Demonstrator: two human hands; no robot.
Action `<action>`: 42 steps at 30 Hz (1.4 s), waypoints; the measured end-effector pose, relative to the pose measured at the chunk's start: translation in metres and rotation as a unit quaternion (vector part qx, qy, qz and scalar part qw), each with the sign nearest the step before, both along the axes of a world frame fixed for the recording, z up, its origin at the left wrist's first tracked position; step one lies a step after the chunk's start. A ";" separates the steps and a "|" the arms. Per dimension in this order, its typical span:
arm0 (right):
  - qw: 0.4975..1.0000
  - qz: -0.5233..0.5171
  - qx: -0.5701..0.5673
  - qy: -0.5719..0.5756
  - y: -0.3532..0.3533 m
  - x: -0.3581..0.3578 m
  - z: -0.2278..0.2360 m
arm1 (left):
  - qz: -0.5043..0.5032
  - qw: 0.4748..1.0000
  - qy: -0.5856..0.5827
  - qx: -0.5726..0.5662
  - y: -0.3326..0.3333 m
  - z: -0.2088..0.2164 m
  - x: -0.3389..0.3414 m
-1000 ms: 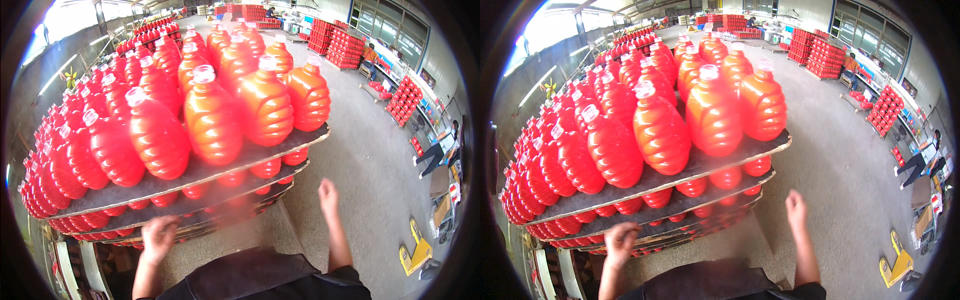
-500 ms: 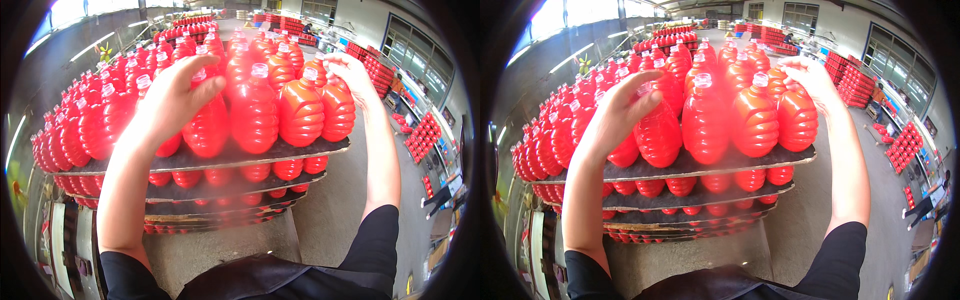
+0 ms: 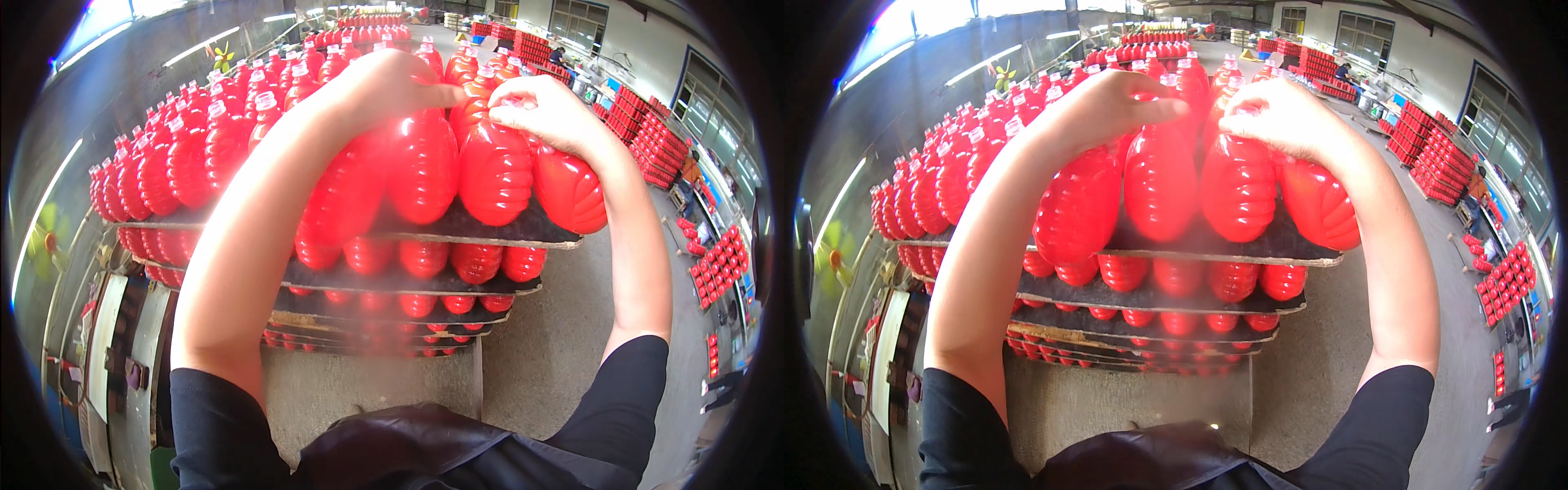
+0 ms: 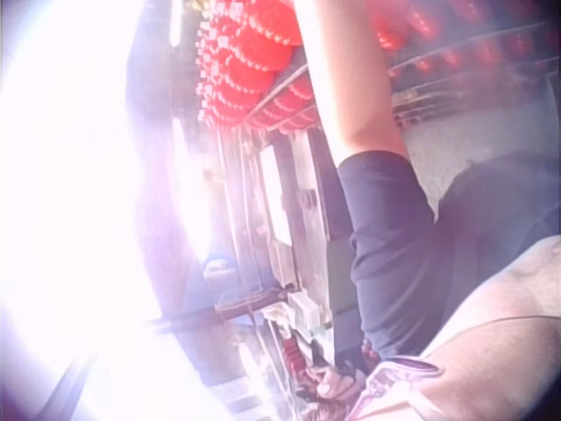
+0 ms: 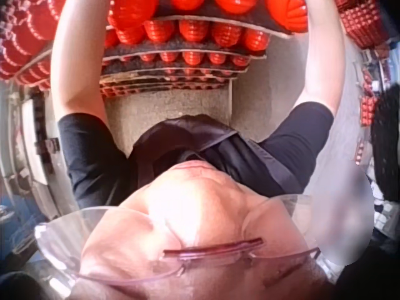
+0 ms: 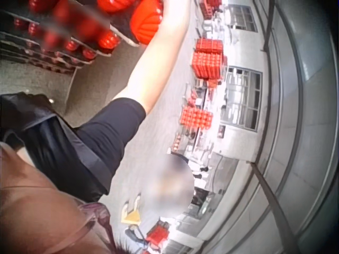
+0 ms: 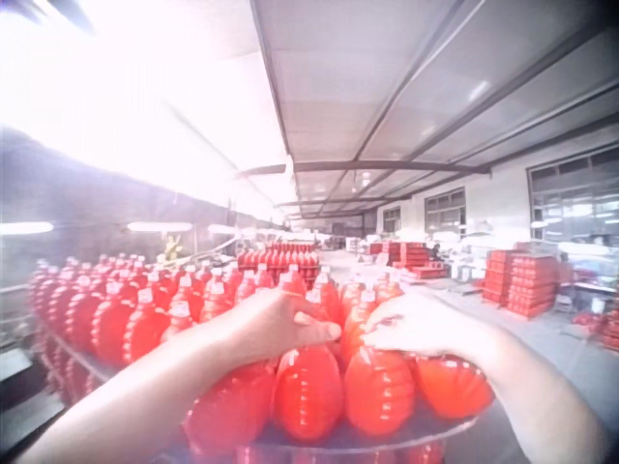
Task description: The person moves a white tray, wipes a metal work surface with a cloth, and then repeatedly picks up red plastic containers from a nearby rack and places them onto the work surface. The person handles the containers one at a time and in small groups, arranging them on the surface.
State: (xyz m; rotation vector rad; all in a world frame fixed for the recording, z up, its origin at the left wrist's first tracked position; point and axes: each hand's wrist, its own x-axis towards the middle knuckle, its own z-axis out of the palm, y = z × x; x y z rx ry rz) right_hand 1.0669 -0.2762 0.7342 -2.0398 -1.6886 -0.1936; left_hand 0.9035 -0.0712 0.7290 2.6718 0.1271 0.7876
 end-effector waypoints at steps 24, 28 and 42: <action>0.940 0.151 -0.028 0.305 -0.054 -0.146 -0.086 | 0.283 0.956 -0.045 -0.068 -0.122 -0.155 -0.424; 0.916 0.249 -0.012 0.316 0.021 -0.226 -0.162 | 0.462 0.862 0.050 -0.203 -0.154 -0.236 -0.499; 0.878 0.232 -0.187 0.375 0.219 -0.485 -0.354 | 0.832 0.507 -0.025 -0.224 -0.268 -0.357 -0.737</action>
